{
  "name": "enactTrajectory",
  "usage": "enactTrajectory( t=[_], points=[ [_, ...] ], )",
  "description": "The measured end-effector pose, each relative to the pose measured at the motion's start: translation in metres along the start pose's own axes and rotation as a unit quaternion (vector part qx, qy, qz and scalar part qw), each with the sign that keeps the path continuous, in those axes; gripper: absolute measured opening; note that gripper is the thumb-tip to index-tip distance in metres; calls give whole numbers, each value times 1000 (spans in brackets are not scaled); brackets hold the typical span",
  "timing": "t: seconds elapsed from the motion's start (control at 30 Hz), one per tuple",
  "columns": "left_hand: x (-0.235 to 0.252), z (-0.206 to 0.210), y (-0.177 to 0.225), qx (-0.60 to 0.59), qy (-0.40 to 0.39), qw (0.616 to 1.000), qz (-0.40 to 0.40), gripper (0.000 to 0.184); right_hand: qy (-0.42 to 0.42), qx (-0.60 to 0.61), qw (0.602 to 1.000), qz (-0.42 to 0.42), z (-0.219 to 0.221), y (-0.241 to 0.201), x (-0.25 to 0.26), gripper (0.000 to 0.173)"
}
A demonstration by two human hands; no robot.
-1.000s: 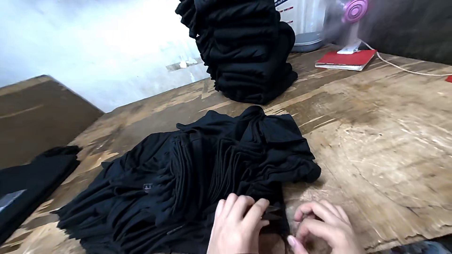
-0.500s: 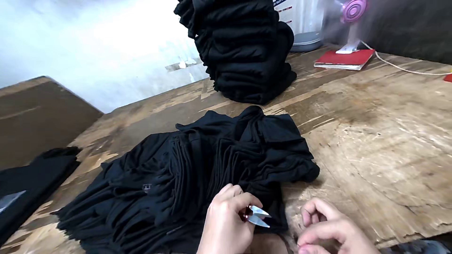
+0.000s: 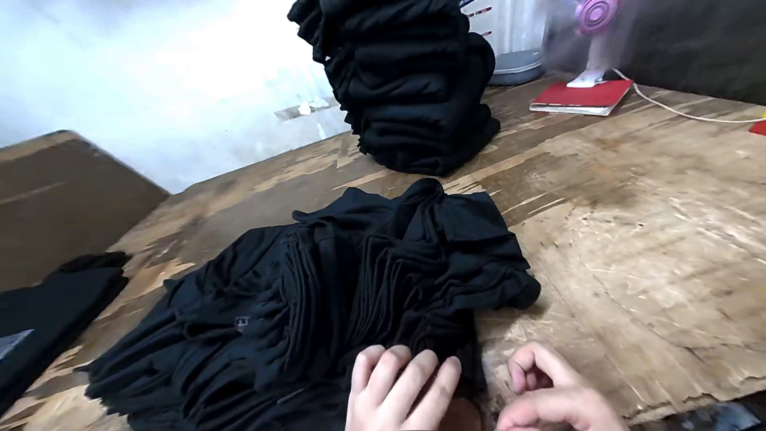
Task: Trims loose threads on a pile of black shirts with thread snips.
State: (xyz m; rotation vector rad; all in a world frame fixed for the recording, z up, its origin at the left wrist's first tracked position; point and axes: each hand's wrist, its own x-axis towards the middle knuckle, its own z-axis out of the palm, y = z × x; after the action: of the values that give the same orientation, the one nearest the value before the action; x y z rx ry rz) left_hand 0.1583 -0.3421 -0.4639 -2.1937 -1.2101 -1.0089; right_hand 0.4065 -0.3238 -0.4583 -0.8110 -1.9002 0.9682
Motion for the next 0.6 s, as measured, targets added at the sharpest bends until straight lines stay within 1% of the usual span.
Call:
enactTrajectory(
  t=[0.07,0.17,0.23,0.33,0.43,0.5,0.57,0.6],
  points=[
    [-1,0,5,11,2,999,35,17,20,3,1000,-5,0,-1,-1,6],
    [-4,11,6,63,13,994,93,19,33,16,999,-16,5,0,0,6],
    [-3,15,3,75,10,992,102,20,31,16,999,-17,5,-1,0,6],
    [0,14,1,56,-2,993,103,21,26,12,1000,-12,3,-1,-1,6],
    [2,13,-1,44,-7,990,132,22,31,23,999,-12,2,0,-2,6],
    [4,14,-1,28,-18,993,112,22,-6,3,1000,-7,-3,2,-5,11],
    [8,17,-3,-7,-47,998,35,16,-112,-68,991,0,-12,4,-9,25],
    [12,18,-7,-20,-62,998,-1,14,-163,-116,980,4,-15,3,-10,36]
  ],
)
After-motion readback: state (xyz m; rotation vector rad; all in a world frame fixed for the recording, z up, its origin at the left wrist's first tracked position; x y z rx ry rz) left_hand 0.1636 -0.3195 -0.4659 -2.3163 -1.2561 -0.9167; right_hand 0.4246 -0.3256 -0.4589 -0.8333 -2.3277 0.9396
